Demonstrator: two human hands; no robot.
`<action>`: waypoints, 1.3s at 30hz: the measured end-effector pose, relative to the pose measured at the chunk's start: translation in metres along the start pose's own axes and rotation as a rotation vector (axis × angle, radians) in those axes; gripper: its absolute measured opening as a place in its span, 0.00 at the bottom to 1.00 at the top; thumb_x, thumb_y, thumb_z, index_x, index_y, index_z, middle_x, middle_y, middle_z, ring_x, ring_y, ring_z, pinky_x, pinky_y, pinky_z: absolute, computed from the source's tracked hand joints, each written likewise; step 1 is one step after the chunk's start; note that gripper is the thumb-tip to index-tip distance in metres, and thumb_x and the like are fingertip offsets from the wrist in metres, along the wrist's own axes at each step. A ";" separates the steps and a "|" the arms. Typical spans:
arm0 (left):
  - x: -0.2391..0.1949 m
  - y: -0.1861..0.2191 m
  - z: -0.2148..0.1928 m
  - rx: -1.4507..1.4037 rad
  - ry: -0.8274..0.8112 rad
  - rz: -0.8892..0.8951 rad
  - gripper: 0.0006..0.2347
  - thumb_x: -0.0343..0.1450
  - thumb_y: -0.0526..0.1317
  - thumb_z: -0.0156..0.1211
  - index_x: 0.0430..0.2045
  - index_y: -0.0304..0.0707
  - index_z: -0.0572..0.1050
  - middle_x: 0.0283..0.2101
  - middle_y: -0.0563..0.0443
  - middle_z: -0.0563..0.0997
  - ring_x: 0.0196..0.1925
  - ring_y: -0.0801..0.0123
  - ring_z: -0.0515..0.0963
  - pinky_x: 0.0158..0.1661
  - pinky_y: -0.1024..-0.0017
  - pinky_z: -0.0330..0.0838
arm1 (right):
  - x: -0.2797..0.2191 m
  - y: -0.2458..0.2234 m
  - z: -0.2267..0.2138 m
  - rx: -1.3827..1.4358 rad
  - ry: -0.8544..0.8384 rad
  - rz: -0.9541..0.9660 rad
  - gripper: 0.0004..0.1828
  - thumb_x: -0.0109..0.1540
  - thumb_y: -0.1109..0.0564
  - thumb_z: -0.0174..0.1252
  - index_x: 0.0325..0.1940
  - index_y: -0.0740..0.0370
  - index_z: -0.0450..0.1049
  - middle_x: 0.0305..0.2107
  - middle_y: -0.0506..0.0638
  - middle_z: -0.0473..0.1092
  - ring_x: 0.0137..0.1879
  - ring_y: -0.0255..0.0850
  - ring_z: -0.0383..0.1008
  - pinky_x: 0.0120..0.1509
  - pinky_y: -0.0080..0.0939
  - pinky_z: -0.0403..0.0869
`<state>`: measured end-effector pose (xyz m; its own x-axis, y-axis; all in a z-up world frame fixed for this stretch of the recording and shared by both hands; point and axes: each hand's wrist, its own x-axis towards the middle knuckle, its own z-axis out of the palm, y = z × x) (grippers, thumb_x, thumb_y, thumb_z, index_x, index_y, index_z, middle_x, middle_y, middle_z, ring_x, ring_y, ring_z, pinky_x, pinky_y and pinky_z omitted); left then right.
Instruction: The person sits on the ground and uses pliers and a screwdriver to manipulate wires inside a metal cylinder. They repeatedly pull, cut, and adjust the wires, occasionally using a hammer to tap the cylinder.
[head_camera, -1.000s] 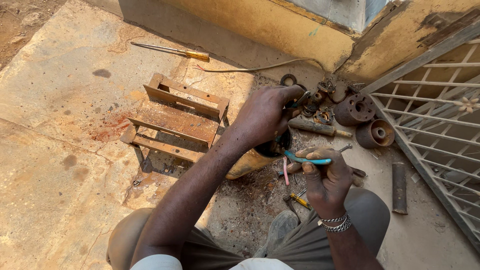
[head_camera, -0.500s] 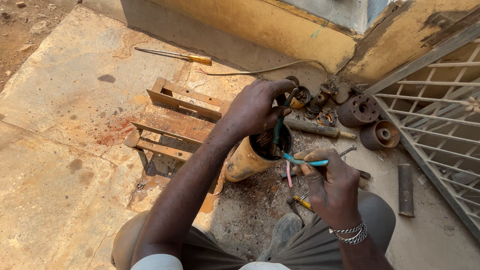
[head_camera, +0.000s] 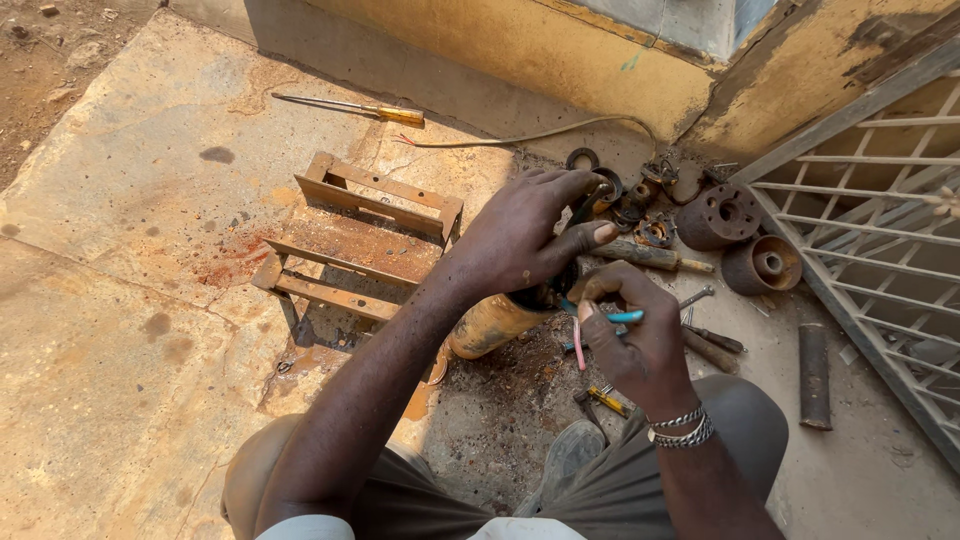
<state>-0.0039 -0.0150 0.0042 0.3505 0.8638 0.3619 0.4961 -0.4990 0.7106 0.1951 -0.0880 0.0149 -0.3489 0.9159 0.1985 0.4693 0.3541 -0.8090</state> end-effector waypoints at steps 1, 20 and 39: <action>-0.005 0.006 0.000 -0.035 0.032 0.042 0.35 0.71 0.59 0.68 0.63 0.30 0.65 0.57 0.31 0.75 0.65 0.42 0.72 0.63 0.46 0.67 | 0.011 0.008 0.007 0.238 -0.043 -0.093 0.18 0.66 0.56 0.63 0.57 0.66 0.70 0.56 0.59 0.66 0.60 0.45 0.72 0.62 0.46 0.75; -0.035 0.060 0.008 -0.144 0.363 -0.116 0.32 0.56 0.47 0.74 0.52 0.25 0.73 0.54 0.36 0.78 0.53 0.56 0.82 0.56 0.63 0.79 | 0.053 0.047 0.057 0.646 0.113 -0.253 0.27 0.69 0.49 0.58 0.63 0.57 0.51 0.53 0.51 0.58 0.56 0.38 0.60 0.58 0.41 0.66; -0.018 0.026 -0.044 0.300 -0.219 -0.144 0.49 0.53 0.42 0.82 0.70 0.50 0.56 0.62 0.44 0.75 0.60 0.48 0.76 0.57 0.52 0.72 | 0.082 0.049 -0.035 0.939 0.450 -0.436 0.12 0.71 0.70 0.59 0.48 0.59 0.63 0.30 0.47 0.63 0.27 0.31 0.60 0.28 0.34 0.66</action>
<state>-0.0322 -0.0405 0.0429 0.4057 0.9072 0.1112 0.7511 -0.4003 0.5250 0.2178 0.0110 0.0114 0.0792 0.8012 0.5932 -0.4832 0.5514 -0.6801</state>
